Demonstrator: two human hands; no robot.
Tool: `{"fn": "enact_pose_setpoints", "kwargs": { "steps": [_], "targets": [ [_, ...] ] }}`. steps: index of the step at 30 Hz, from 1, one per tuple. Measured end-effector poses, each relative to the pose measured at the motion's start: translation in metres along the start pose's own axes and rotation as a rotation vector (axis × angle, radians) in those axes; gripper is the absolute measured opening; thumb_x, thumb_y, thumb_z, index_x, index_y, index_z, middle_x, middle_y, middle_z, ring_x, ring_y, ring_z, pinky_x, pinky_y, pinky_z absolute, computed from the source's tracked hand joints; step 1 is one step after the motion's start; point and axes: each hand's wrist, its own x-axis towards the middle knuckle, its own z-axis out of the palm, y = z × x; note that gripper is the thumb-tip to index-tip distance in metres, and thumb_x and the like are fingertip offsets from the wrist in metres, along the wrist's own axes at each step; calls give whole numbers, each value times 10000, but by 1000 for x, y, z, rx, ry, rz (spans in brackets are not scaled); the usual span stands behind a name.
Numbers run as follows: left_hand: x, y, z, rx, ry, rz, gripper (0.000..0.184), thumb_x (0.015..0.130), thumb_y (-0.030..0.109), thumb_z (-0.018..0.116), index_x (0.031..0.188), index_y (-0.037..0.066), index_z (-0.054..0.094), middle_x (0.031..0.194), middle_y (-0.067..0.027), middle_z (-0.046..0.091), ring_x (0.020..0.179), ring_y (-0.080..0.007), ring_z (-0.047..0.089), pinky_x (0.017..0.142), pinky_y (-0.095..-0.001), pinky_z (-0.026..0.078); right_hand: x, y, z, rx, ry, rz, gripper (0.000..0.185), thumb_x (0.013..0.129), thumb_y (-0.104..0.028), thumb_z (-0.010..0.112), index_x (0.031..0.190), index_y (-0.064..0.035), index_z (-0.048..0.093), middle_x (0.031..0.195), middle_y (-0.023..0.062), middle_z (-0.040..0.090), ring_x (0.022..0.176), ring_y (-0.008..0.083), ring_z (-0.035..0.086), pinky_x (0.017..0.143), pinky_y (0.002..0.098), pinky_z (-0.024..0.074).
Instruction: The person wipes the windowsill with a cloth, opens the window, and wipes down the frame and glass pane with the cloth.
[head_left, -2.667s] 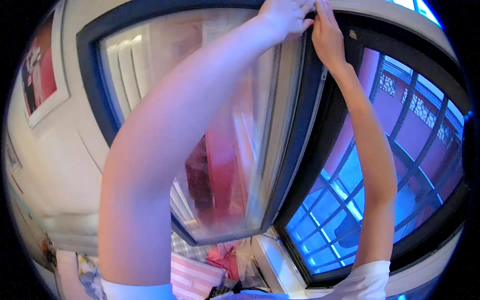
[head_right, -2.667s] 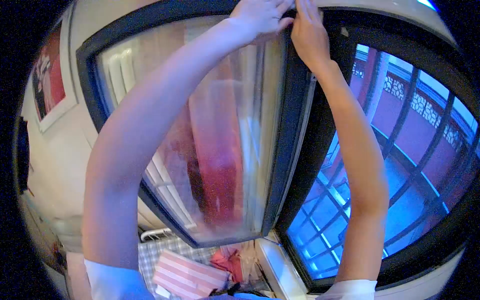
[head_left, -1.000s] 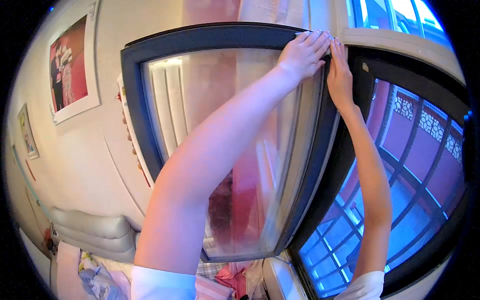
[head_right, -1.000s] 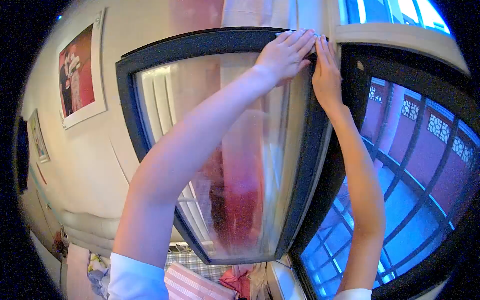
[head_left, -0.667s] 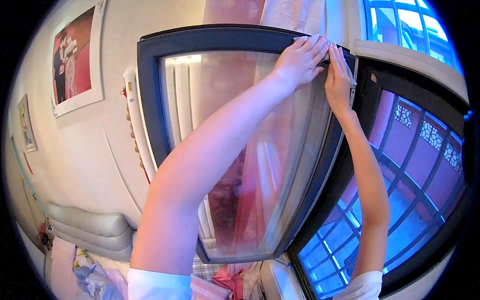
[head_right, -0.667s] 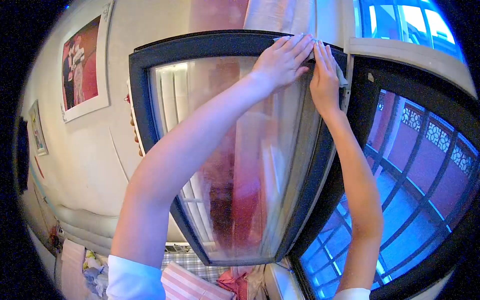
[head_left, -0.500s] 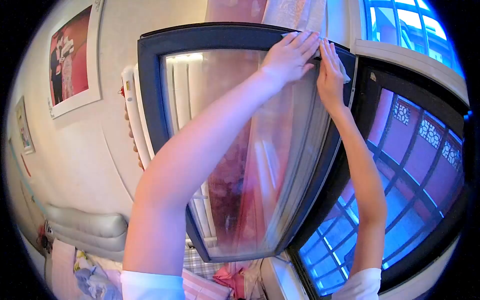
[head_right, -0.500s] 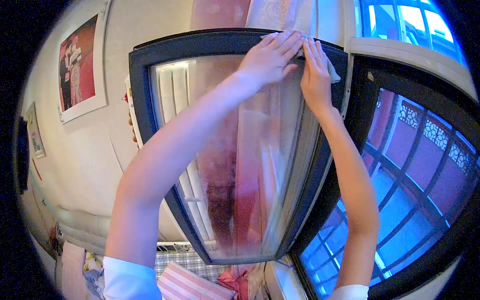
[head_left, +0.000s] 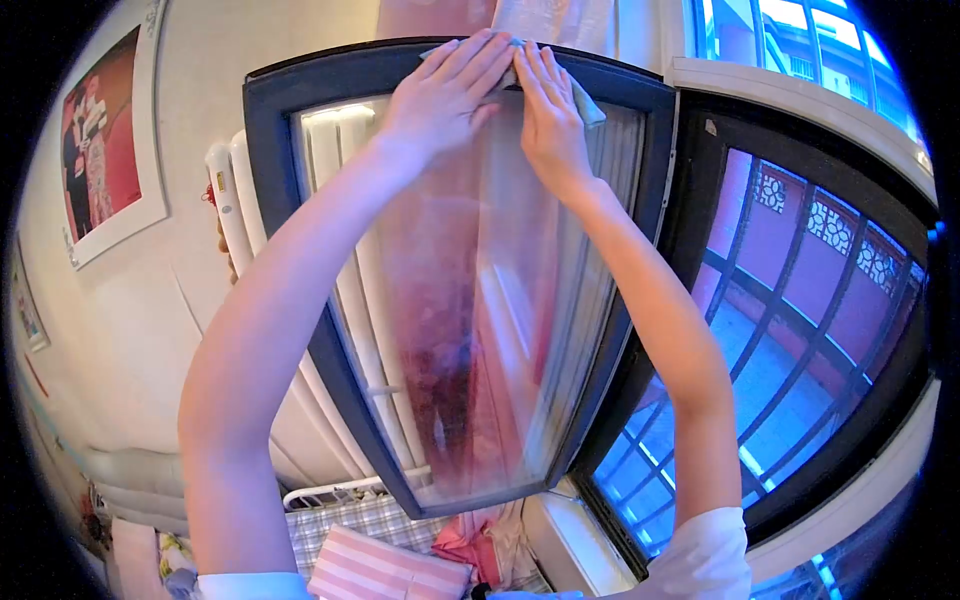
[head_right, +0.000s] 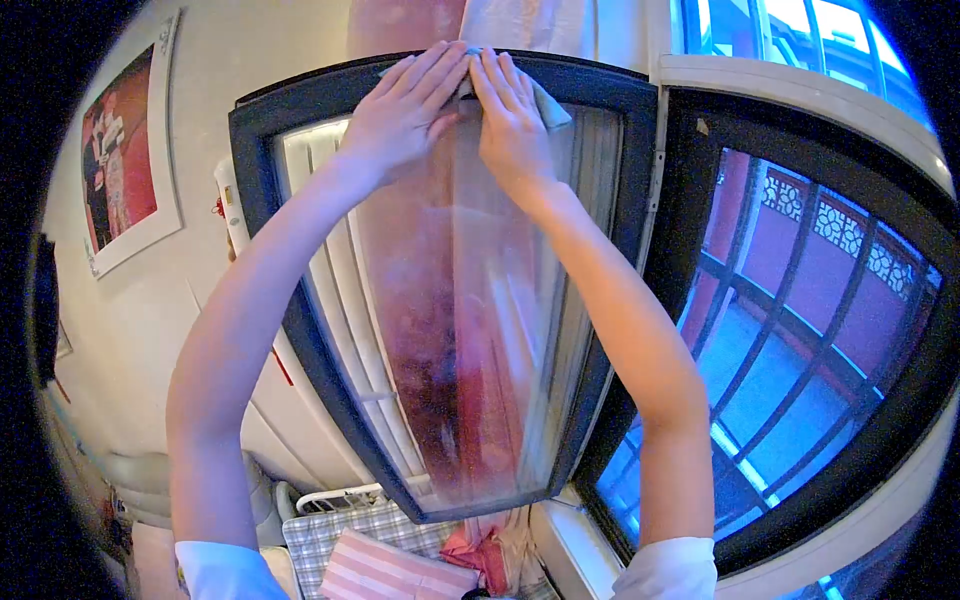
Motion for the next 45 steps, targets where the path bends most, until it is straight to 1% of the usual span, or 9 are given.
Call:
{"fn": "enact_pose_setpoints", "kwargs": {
  "steps": [1,7,12,15,17,22,28,34,45],
  "targets": [
    [-5,-4,-6,7,-8,2,693,894,340,575,1473,75,303,1538,-53,303,1419,-207,280,1160,-376,249,2,-6,6,-10,13,4,545,851,42,461,1391,-32,451,1453,153,431,1369,332,371,1134,467,281],
    [-28,-30,-28,-8,-45,7,716,886,325,591,1483,79,282,1549,-69,277,1432,-222,253,1165,-383,239,12,-36,25,-2,2,10,535,854,43,462,1383,-39,463,1457,143,430,1375,314,368,1134,455,286],
    [-48,-48,-45,1,-73,-29,711,905,325,574,1491,75,258,1565,-55,241,1441,-218,229,1168,-384,232,23,-58,41,-17,-18,-14,533,857,50,453,1383,-40,465,1467,136,419,1378,299,368,1135,448,288],
    [-60,-59,-58,37,-113,-52,692,925,340,544,1494,74,252,1564,-52,245,1439,-215,233,1169,-379,231,29,-74,50,13,-43,-18,540,899,35,429,1429,-63,420,1494,131,386,1398,311,333,1139,450,259],
    [-69,-68,-65,74,-123,-58,671,942,347,518,1496,77,251,1560,-52,256,1437,-208,238,1168,-376,234,35,-87,55,20,-20,-52,550,845,57,441,1386,-36,458,1457,143,429,1371,298,377,1129,448,298],
    [-93,-91,-81,101,-119,-77,646,960,357,485,1494,74,258,1550,-50,279,1430,-203,250,1165,-375,237,47,-109,79,52,-25,-109,554,832,52,446,1380,-29,460,1447,152,436,1361,306,387,1128,447,300],
    [-111,-107,-92,90,-100,-127,625,966,328,490,1492,76,265,1541,-68,288,1426,-229,256,1164,-380,245,60,-128,98,80,-3,-150,547,836,50,434,1375,-32,464,1434,156,449,1344,311,408,1124,447,306],
    [-122,-112,-93,6,-58,-176,624,970,310,494,1497,78,254,1544,-94,277,1428,-256,246,1169,-386,240,65,-139,106,112,-21,-149,539,841,44,433,1372,-40,470,1427,152,457,1344,307,408,1122,441,311],
    [-137,-108,-96,-77,-27,-199,607,962,269,516,1492,94,279,1548,-89,272,1431,-270,239,1163,-393,258,59,-150,106,130,-38,-142,563,813,64,467,1366,-39,477,1429,148,454,1345,316,400,1130,432,305]
  ]
}}
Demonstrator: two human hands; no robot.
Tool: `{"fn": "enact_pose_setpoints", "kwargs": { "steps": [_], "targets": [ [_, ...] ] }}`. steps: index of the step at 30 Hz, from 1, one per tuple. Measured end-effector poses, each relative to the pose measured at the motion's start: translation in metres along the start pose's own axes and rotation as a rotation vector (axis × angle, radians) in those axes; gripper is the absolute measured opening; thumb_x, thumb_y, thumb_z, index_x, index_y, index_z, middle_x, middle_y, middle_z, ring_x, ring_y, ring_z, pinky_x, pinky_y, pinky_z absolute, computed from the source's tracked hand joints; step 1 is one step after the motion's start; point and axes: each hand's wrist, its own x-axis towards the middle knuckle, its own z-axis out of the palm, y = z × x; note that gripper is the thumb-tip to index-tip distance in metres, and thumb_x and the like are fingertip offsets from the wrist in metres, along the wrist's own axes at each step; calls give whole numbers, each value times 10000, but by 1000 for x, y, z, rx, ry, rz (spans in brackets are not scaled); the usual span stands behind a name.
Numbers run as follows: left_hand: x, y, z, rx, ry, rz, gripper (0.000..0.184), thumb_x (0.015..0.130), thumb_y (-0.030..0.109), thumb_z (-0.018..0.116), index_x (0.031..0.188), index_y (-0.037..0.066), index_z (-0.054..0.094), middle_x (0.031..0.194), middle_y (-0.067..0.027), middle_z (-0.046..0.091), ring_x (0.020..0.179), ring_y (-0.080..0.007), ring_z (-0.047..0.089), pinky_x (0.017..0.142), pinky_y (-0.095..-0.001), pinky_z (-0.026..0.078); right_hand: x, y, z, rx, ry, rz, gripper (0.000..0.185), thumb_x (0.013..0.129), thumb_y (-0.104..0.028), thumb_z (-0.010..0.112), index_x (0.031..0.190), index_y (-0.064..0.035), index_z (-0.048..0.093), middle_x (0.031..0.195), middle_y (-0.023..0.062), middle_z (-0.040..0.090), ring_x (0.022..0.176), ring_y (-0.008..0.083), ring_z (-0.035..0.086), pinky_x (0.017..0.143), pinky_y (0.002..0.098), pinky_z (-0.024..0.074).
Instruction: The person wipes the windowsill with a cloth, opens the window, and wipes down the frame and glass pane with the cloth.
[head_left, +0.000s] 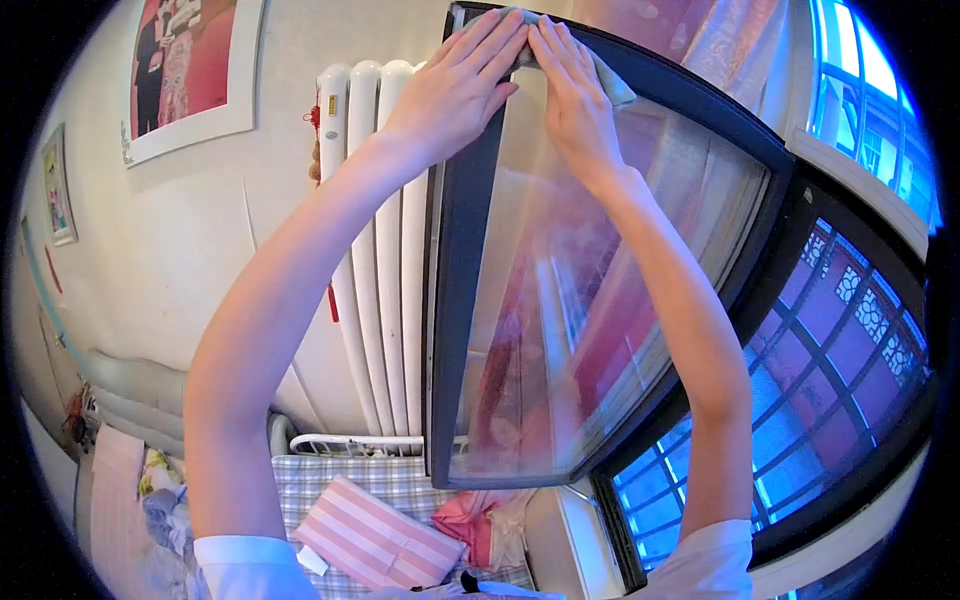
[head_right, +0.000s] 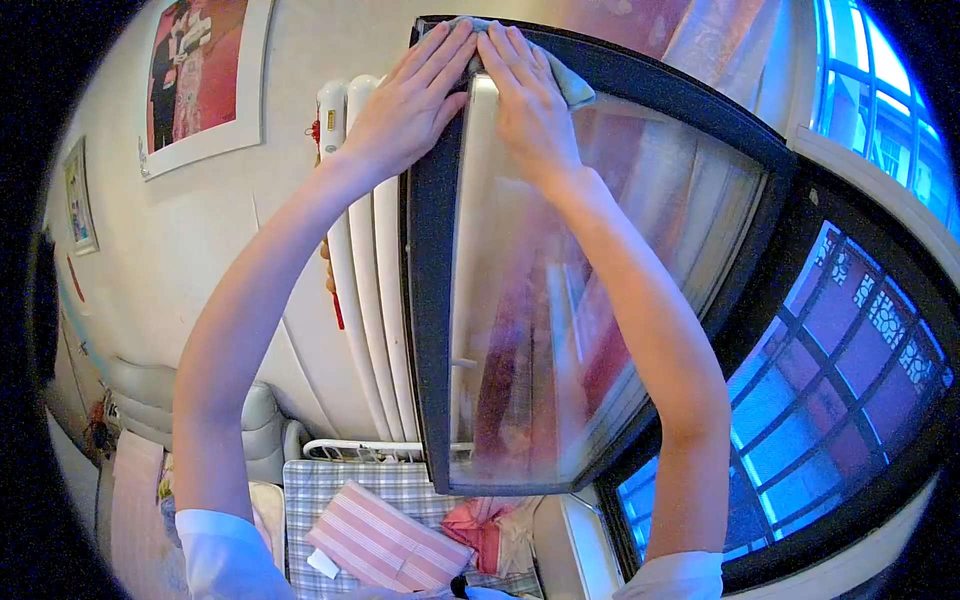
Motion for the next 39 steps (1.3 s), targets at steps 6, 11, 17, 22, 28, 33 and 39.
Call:
{"fn": "enact_pose_setpoints", "kwargs": {
  "steps": [6,11,17,22,28,33,39],
  "targets": [
    [-27,3,-5,-67,-28,-24,601,959,260,514,1490,94,285,1547,-93,272,1434,-279,234,1158,-401,267,-15,-16,4,64,-35,-8,562,807,71,469,1359,-38,487,1434,141,452,1337,322,411,1117,427,330],
    [-47,11,-11,-55,-40,-36,588,929,256,561,1449,72,359,1520,-56,337,1418,-259,277,1138,-385,306,-33,-31,6,134,-101,70,601,776,102,483,1359,-44,486,1440,134,446,1346,302,406,1124,419,328],
    [-61,20,-13,-120,-124,-52,607,951,259,520,1487,86,296,1548,-104,271,1436,-297,229,1164,-411,250,-47,-37,-2,126,-163,71,623,763,113,483,1366,-47,478,1445,137,439,1345,297,409,1120,421,335],
    [-75,25,-16,-160,-186,-38,628,928,266,546,1479,81,310,1544,-110,278,1438,-304,224,1170,-412,244,-62,-47,-5,136,-201,100,612,773,109,481,1366,-42,476,1449,141,434,1345,308,407,1120,427,336],
    [-95,40,-22,-156,-240,-41,637,915,279,562,1468,68,327,1539,-98,294,1437,-298,230,1173,-411,240,-85,-59,-8,161,-229,109,601,778,108,481,1361,-35,483,1450,153,430,1339,319,415,1118,440,343],
    [-112,46,-28,-155,-289,-8,641,909,293,568,1462,64,339,1533,-81,313,1435,-284,239,1177,-407,229,-100,-69,-19,209,-291,121,606,776,115,474,1362,-38,486,1435,170,447,1332,319,427,1116,440,348],
    [-110,54,-35,-103,-245,-36,609,912,265,561,1453,67,361,1524,-73,335,1425,-243,278,1151,-391,264,-87,-72,-45,310,-329,192,577,787,128,461,1338,-39,509,1378,171,502,1291,329,469,1083,412,386]
  ]
}}
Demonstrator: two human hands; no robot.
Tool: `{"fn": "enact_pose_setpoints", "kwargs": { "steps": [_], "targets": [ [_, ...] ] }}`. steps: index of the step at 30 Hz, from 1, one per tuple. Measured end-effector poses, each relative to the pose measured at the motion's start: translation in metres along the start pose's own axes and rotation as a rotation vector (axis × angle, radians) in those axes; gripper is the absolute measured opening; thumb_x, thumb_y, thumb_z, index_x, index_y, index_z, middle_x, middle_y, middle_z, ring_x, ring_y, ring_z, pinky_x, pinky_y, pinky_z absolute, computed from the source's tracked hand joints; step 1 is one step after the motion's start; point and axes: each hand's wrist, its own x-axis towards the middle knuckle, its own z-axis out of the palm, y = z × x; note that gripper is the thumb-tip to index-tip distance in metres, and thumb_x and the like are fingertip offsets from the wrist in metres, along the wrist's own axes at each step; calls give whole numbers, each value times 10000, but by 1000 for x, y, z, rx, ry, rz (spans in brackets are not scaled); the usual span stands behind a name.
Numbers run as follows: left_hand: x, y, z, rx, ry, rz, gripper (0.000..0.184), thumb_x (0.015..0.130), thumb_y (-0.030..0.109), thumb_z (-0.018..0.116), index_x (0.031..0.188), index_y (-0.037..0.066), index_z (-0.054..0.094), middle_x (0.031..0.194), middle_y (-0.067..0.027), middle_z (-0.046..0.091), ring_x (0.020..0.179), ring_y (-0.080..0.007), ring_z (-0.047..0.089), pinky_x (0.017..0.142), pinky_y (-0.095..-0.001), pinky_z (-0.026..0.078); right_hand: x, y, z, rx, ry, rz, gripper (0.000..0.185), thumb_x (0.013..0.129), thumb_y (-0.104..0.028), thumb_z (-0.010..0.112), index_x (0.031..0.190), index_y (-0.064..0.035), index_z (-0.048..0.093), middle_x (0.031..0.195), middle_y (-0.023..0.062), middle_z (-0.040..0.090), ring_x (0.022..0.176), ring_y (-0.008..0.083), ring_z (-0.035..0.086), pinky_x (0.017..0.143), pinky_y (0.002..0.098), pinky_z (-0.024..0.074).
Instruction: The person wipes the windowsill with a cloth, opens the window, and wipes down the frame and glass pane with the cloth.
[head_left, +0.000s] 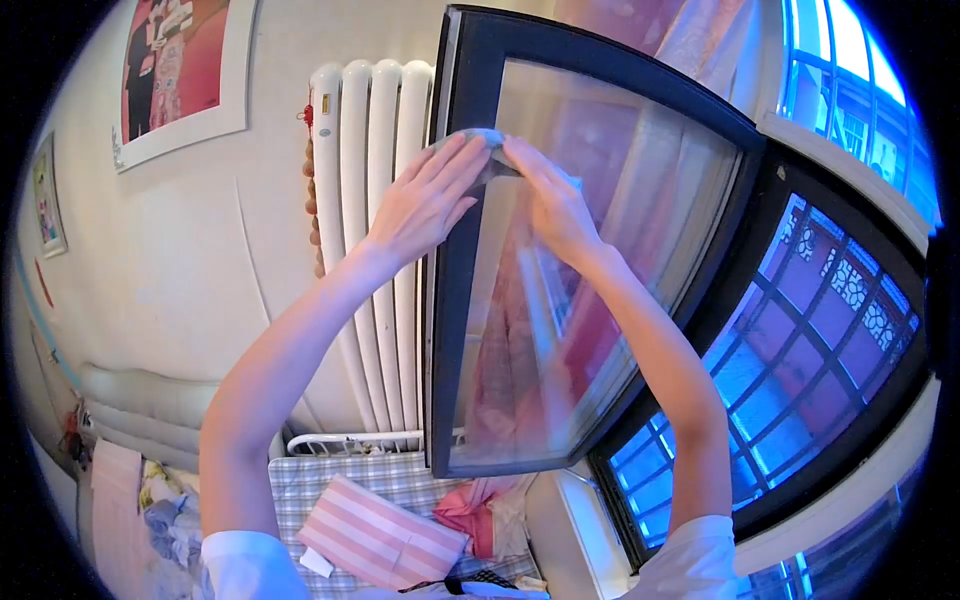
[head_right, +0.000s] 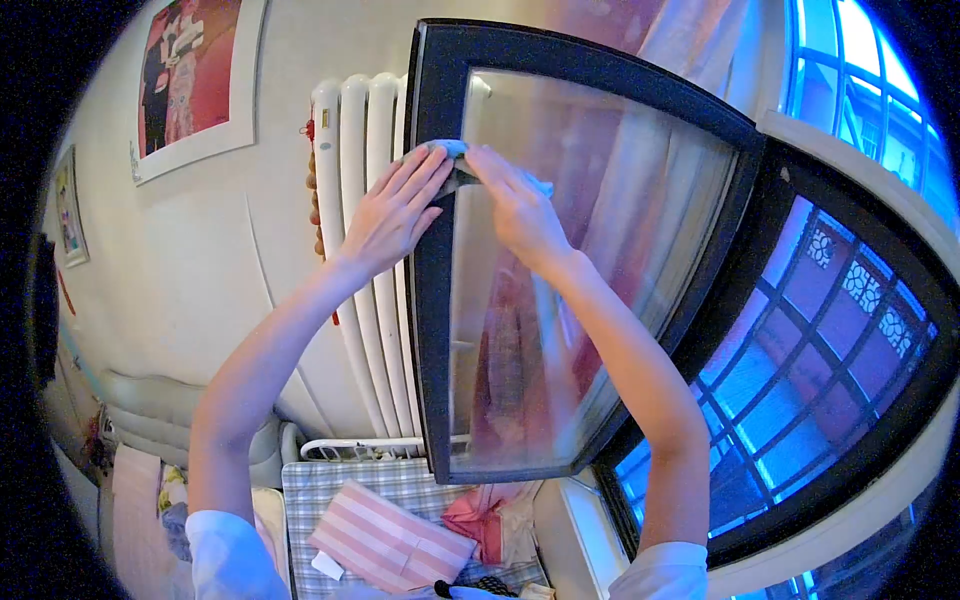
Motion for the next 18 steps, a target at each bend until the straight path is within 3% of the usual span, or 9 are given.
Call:
{"fn": "enact_pose_setpoints", "kwargs": {
  "steps": [5,8,12,15,18],
  "targets": [
    [17,13,4,60,38,48,560,888,177,543,1419,57,409,1516,-63,351,1396,-219,337,1133,-378,291,7,2,-29,-6,151,165,424,857,85,452,1249,-41,554,1195,190,592,1107,372,578,934,407,481],
    [33,23,17,202,34,136,554,854,129,532,1393,44,440,1513,-57,358,1380,-207,362,1124,-361,309,8,16,-46,-83,192,197,271,939,31,461,1173,-15,590,1130,176,615,1020,347,616,864,383,488],
    [53,40,37,334,62,197,566,846,130,514,1399,41,432,1515,-55,351,1398,-177,327,1135,-333,301,3,28,-65,-177,184,195,240,928,31,470,1126,-11,598,1108,173,616,1002,357,611,849,394,491],
    [63,47,41,256,70,220,561,837,120,504,1384,7,443,1524,-65,330,1404,-174,312,1138,-331,297,-4,51,-73,-318,167,42,253,872,43,512,1099,-20,606,1102,160,621,1017,350,606,863,394,491],
    [64,49,48,279,38,194,574,831,116,505,1391,6,436,1511,-79,350,1399,-184,323,1139,-336,295,-10,70,-79,-540,148,-144,311,803,1,561,1101,-63,623,1130,114,617,1044,287,611,856,362,508]
  ]
}}
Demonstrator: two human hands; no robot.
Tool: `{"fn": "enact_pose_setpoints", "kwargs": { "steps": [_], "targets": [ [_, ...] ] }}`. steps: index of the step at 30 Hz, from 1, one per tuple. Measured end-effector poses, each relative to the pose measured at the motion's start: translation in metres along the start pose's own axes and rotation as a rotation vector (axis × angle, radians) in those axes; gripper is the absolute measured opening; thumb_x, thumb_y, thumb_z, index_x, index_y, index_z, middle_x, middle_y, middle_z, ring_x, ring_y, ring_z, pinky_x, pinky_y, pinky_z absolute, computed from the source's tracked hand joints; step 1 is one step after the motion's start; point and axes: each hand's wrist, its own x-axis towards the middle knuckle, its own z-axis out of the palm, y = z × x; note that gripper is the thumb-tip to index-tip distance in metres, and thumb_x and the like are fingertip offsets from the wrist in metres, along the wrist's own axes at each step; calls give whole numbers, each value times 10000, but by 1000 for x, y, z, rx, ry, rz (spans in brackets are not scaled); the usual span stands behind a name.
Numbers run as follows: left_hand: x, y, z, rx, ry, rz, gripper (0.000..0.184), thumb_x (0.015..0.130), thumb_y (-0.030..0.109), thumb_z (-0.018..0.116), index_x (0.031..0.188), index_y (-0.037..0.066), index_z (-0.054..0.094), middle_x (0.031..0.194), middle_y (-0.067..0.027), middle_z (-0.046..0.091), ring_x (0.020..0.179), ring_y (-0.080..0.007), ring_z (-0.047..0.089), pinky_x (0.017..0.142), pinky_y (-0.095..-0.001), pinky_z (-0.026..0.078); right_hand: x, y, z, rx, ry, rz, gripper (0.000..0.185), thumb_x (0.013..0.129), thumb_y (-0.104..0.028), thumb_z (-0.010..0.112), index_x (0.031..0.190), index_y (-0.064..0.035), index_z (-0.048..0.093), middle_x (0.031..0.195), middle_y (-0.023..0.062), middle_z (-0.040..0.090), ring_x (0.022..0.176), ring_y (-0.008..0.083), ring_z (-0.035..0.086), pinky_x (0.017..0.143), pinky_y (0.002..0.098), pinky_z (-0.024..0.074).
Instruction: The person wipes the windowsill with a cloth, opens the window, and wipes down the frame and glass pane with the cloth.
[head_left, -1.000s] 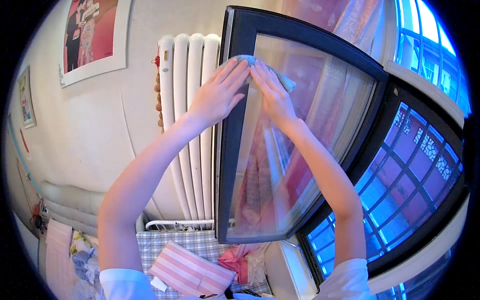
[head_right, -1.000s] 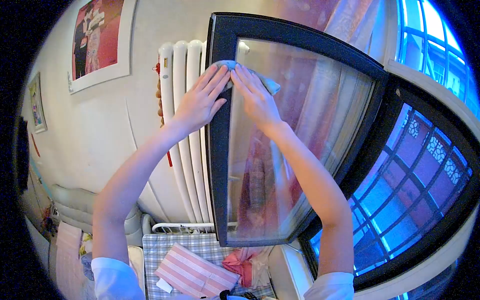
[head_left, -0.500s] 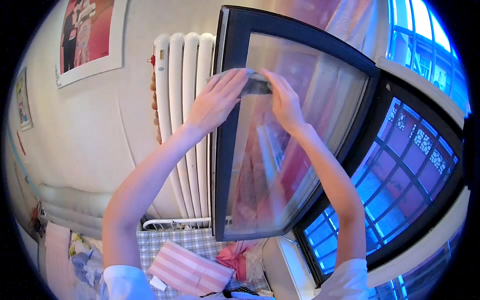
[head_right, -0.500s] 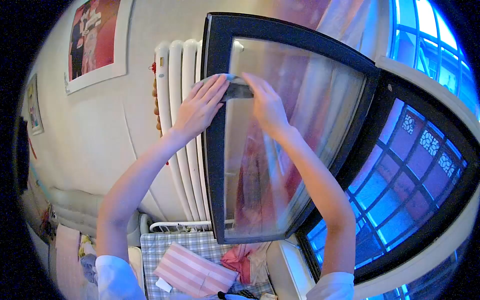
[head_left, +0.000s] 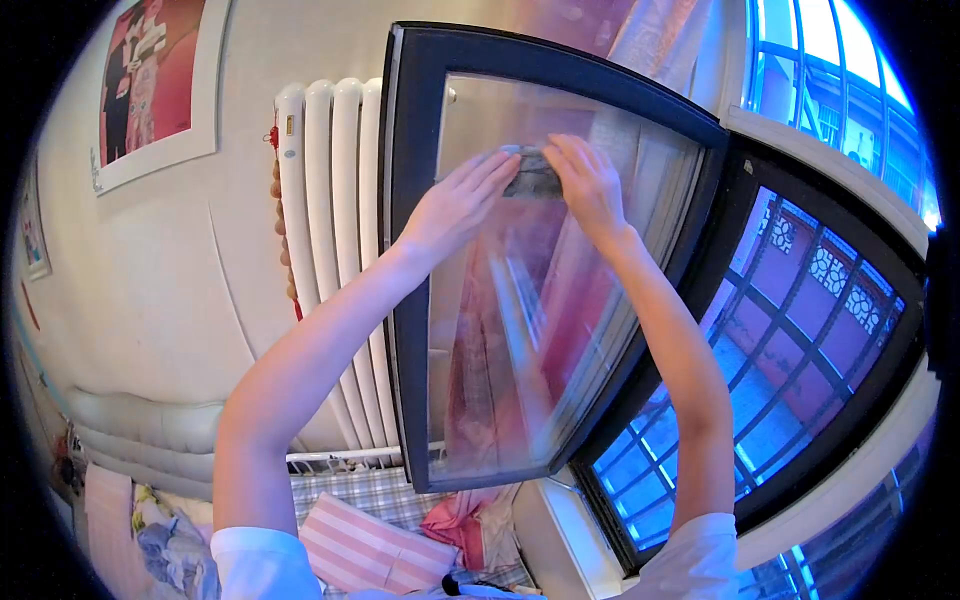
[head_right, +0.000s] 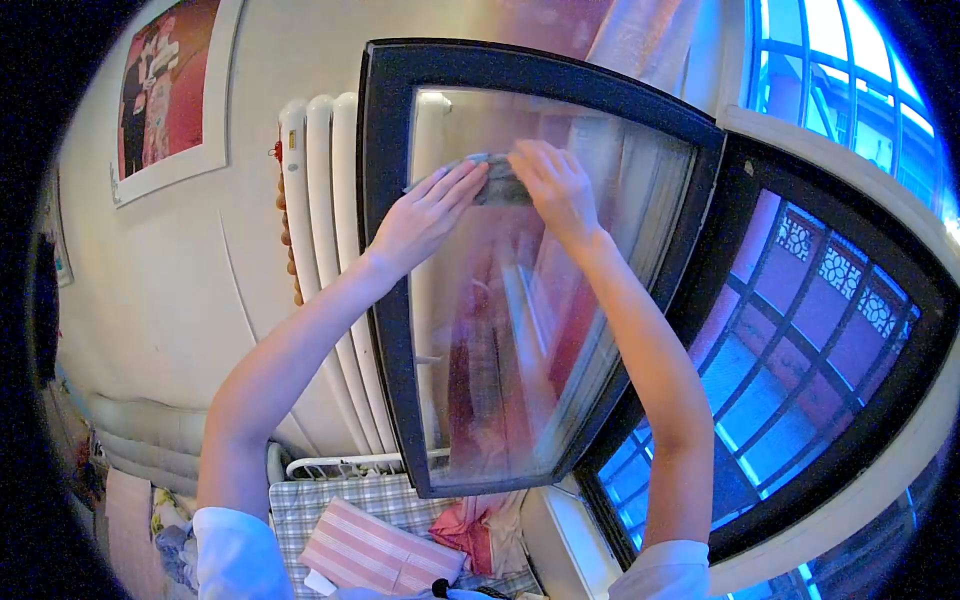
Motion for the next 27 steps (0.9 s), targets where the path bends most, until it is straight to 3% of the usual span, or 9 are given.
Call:
{"fn": "enact_pose_setpoints", "kwargs": {
  "steps": [2,5,10,12,14,15,17,20,27],
  "targets": [
    [1,2,0,13,-8,-10,578,829,117,505,1391,1,434,1504,-89,359,1396,-192,330,1139,-339,295,-4,5,-2,-96,-84,-293,345,778,-62,598,1120,-41,632,1184,88,606,1087,247,598,864,357,507],
    [-3,2,-1,37,-29,-21,583,823,112,503,1389,-9,433,1492,-108,376,1391,-209,340,1140,-347,297,-13,9,8,-112,-107,-341,398,780,-23,577,1174,-18,626,1281,72,571,1115,237,589,910,351,497],
    [-15,16,-10,147,-166,-41,613,829,132,532,1406,-25,397,1502,-133,353,1400,-251,323,1143,-372,289,-19,-11,8,-148,-130,-245,439,798,-99,596,1195,87,577,1324,159,521,1202,256,526,983,358,450],
    [-15,28,-9,-209,-164,-246,667,848,189,568,1438,-20,338,1521,-148,312,1417,-283,285,1152,-416,259,-24,-29,9,-183,-151,-164,467,808,-112,599,1222,100,554,1366,180,488,1251,265,492,1029,356,417],
    [-13,37,-4,-234,-143,-308,690,856,220,578,1450,-13,314,1529,-154,294,1424,-291,268,1155,-434,242,-25,-43,10,51,-188,104,570,833,-172,606,1340,51,475,1455,160,413,1348,276,394,1106,395,324],
    [-13,41,-1,-270,-117,-364,716,864,250,588,1462,-6,290,1537,-159,275,1431,-299,251,1157,-452,225,-29,-39,14,60,-184,101,570,833,-172,606,1340,51,475,1455,160,413,1348,276,394,1106,395,324],
    [-13,47,3,-252,-122,-383,713,871,263,584,1465,1,291,1540,-163,270,1434,-300,245,1157,-458,219,-42,-25,22,16,-259,67,632,859,-265,607,1422,-52,414,1507,100,363,1392,261,336,1137,441,257],
    [-23,58,9,-225,-155,-388,713,879,289,580,1468,8,292,1542,-168,264,1436,-301,238,1156,-464,213,-46,-15,22,50,-290,-24,601,888,-301,580,1442,-143,407,1518,40,359,1390,234,341,1138,460,245],
    [-20,55,15,-175,-149,-417,721,881,323,574,1460,-2,294,1537,-169,268,1440,-307,223,1150,-486,207,-41,0,18,106,-352,-140,596,899,-342,558,1439,-136,412,1527,23,346,1398,214,328,1141,447,242]
  ]
}}
